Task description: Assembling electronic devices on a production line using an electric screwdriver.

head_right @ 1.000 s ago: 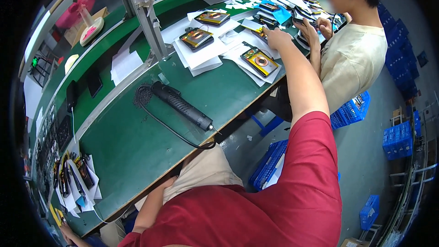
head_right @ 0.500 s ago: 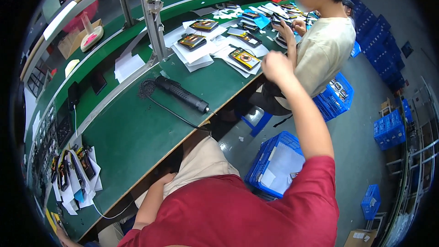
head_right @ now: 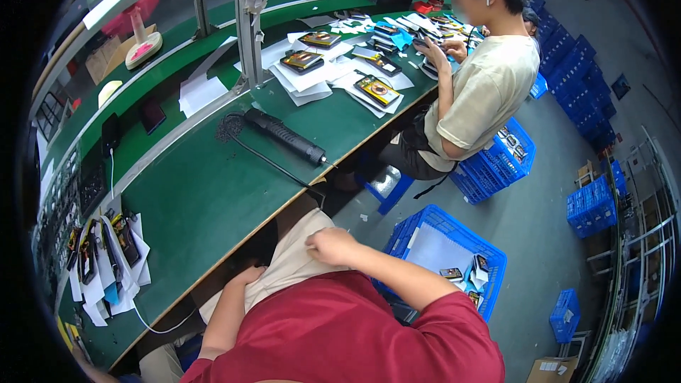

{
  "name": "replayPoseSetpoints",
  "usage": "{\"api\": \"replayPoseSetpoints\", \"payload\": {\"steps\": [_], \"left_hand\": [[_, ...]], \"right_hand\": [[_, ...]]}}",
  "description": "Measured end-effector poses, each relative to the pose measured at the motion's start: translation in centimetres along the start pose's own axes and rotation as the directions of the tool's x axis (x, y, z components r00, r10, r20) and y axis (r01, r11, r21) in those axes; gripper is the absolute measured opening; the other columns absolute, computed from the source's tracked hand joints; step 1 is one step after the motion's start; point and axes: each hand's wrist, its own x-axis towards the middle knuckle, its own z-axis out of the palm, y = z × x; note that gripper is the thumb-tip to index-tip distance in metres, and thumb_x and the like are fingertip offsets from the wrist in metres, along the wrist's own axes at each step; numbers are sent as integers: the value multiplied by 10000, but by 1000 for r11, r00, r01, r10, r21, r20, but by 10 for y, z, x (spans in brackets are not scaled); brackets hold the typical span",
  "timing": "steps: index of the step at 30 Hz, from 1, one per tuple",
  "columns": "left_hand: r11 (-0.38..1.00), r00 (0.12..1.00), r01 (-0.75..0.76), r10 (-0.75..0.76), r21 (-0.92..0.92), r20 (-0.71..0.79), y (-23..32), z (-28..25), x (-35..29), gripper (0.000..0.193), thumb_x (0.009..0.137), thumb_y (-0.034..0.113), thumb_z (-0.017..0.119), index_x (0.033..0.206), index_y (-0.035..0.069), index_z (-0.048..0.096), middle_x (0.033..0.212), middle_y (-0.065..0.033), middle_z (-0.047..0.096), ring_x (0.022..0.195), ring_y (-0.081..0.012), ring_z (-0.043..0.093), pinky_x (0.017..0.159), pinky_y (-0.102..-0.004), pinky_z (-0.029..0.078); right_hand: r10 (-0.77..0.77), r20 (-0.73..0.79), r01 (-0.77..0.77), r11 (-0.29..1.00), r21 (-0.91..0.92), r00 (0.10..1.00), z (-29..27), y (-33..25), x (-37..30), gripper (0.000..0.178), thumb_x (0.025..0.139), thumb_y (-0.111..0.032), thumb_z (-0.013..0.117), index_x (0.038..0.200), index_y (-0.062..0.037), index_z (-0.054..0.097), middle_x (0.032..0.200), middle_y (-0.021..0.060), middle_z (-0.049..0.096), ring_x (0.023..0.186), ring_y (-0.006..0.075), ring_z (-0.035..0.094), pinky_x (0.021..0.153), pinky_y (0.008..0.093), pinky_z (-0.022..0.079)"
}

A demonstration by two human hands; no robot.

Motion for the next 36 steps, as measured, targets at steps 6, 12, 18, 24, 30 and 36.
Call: {"api": "replayPoseSetpoints", "payload": {"steps": [6, 12, 18, 24, 30, 36], "left_hand": [[993, 993, -85, 91, 85, -71, -12, 5, 6, 625, 974, 462, 573, 1434, 38, 582, 1441, -264, 582, 1363, -393, 534, 1153, -420, 401], [990, 986, -35, 56, 133, -156, -11, 5, 1, 541, 952, 391, 574, 1406, 101, 627, 1474, -226, 567, 1369, -365, 537, 1162, -439, 399], [980, 975, -83, 117, 183, -187, -17, 7, 7, 530, 938, 386, 604, 1375, 89, 648, 1443, -232, 588, 1344, -368, 553, 1147, -443, 411], [972, 979, -80, 119, 222, -168, -10, 1, 0, 493, 934, 386, 612, 1309, 76, 690, 1355, -232, 647, 1261, -377, 613, 1078, -452, 469], [996, 999, 40, -38, 85, -32, -3, -5, -4, 730, 880, 474, 644, 1497, 101, 527, 1554, -202, 491, 1463, -345, 424, 1233, -417, 296], [996, 986, -84, 89, 40, -141, -6, -3, -9, 670, 889, 450, 654, 1434, 67, 579, 1497, -234, 535, 1412, -382, 473, 1204, -435, 335]], "right_hand": [[-263, -207, 289, 951, 109, 943, 75, -14, 56, 257, 883, -240, 649, 1071, -100, 754, 997, 143, 726, 897, 357, 706, 798, 475, 564], [-280, -178, 280, 960, -26, 943, 94, -20, 64, 169, 865, -225, 659, 879, -65, 713, 874, 131, 687, 840, 347, 697, 737, 476, 553], [-277, -205, 281, 960, -13, 939, 91, -21, 62, 157, 855, -217, 661, 840, -66, 703, 866, 128, 686, 820, 349, 694, 722, 473, 551], [-264, -204, 267, 964, -11, 943, 97, -20, 62, 158, 854, -213, 658, 819, -62, 687, 852, 135, 680, 807, 353, 691, 716, 477, 548], [-283, -236, 287, 958, -19, 930, 100, -21, 62, 168, 858, -215, 654, 797, -59, 667, 836, 140, 670, 792, 357, 685, 714, 481, 547], [-280, -201, 270, 960, -76, 939, 95, -23, 62, 137, 835, -201, 649, 805, -68, 667, 859, 138, 679, 784, 359, 691, 696, 493, 556]]}}
